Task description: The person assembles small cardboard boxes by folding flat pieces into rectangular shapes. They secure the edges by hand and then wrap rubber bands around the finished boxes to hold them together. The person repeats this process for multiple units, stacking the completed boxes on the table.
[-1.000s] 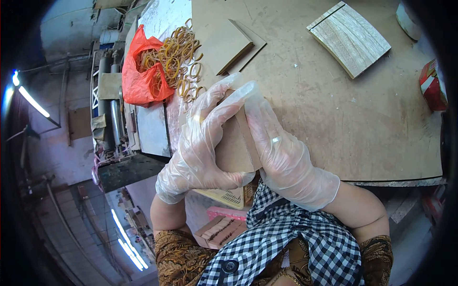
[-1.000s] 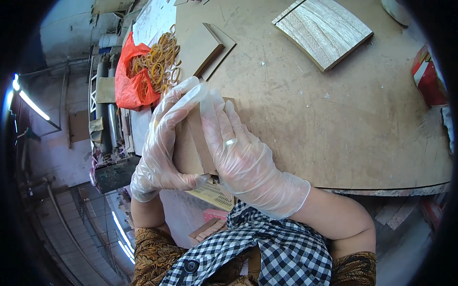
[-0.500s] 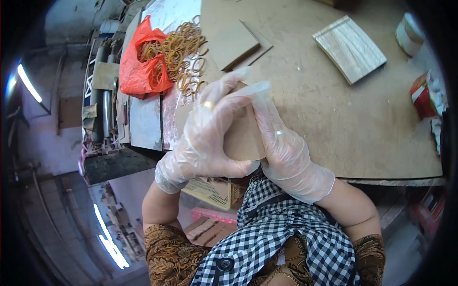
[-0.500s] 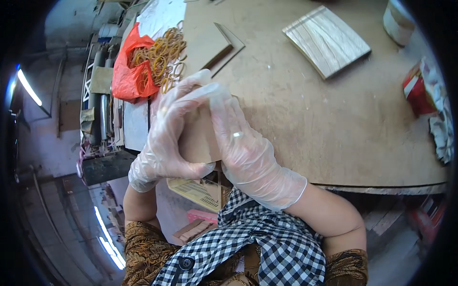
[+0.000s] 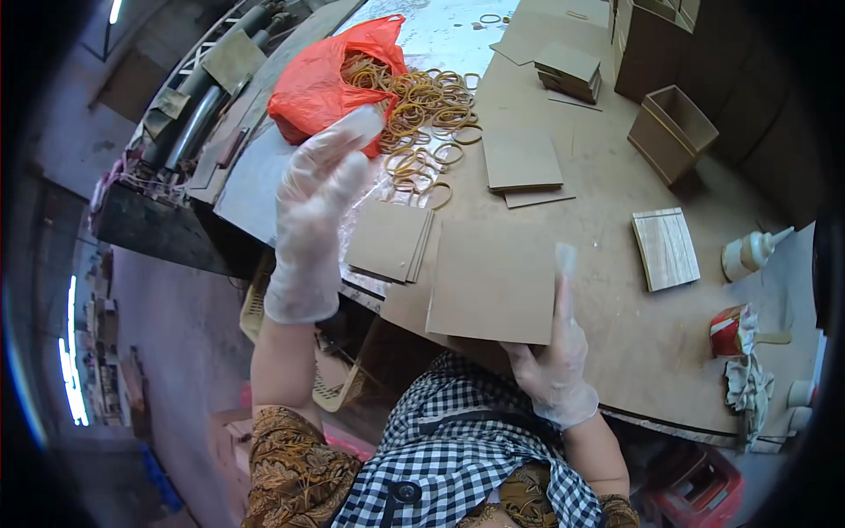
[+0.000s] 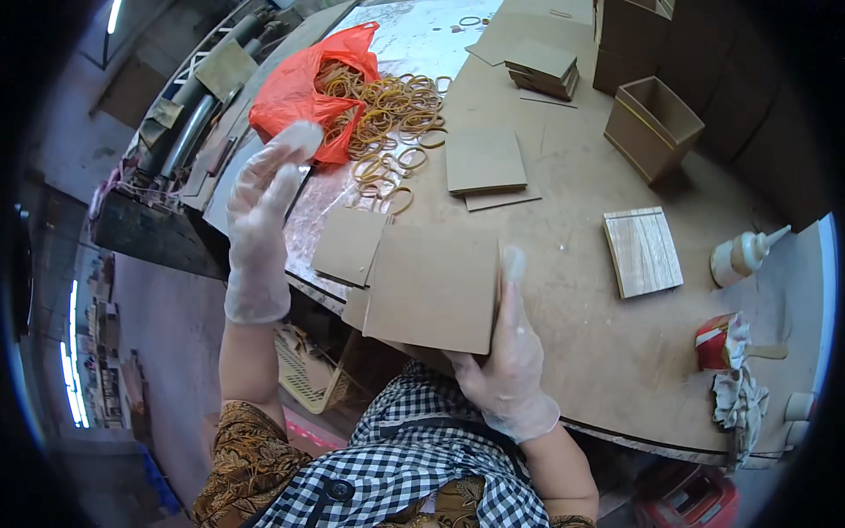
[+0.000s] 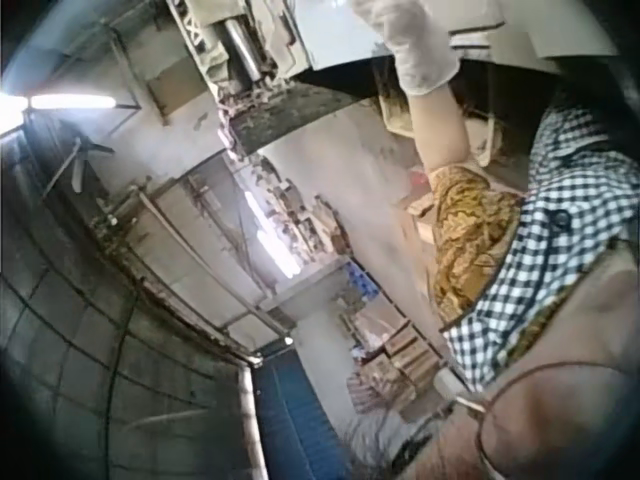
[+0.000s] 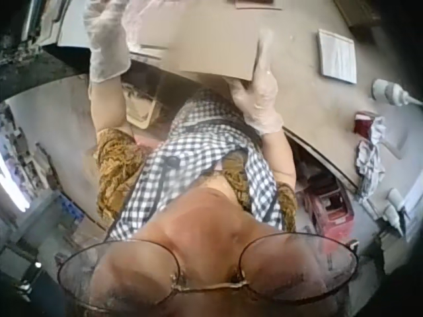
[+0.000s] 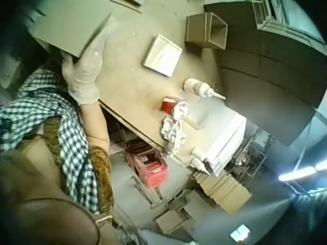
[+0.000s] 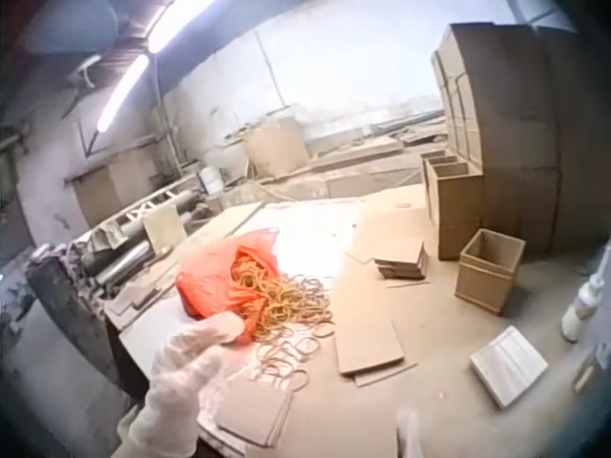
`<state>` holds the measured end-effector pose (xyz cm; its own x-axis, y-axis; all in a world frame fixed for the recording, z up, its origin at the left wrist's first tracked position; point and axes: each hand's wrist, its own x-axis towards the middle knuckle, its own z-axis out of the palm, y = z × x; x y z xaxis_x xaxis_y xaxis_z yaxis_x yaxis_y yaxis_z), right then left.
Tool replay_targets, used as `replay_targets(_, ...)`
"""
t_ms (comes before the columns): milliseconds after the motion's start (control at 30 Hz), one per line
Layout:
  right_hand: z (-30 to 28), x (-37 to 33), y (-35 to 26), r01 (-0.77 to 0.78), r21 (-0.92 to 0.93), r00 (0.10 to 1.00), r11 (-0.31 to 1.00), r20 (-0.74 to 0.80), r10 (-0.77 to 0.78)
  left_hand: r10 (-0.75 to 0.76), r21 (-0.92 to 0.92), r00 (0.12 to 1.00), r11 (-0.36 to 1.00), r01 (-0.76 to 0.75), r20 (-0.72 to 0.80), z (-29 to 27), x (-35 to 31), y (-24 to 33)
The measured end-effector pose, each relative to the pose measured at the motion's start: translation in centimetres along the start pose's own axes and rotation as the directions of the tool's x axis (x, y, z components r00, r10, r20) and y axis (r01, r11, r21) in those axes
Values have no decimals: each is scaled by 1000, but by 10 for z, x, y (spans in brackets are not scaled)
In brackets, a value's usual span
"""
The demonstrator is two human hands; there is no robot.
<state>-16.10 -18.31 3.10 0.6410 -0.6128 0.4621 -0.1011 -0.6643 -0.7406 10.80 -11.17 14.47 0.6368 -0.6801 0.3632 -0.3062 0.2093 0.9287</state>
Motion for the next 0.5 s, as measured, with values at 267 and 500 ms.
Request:
replay_targets(267, -24, -12, 1, 110, 90, 991, 990, -89, -102, -39, 797, 965, 573, -192, 261, -39, 59, -113)
replay_targets(500, -35, -4, -1, 86, 13, 985, 996, -151, -83, -59, 870, 932, 383, -310, 358, -33, 85, -163)
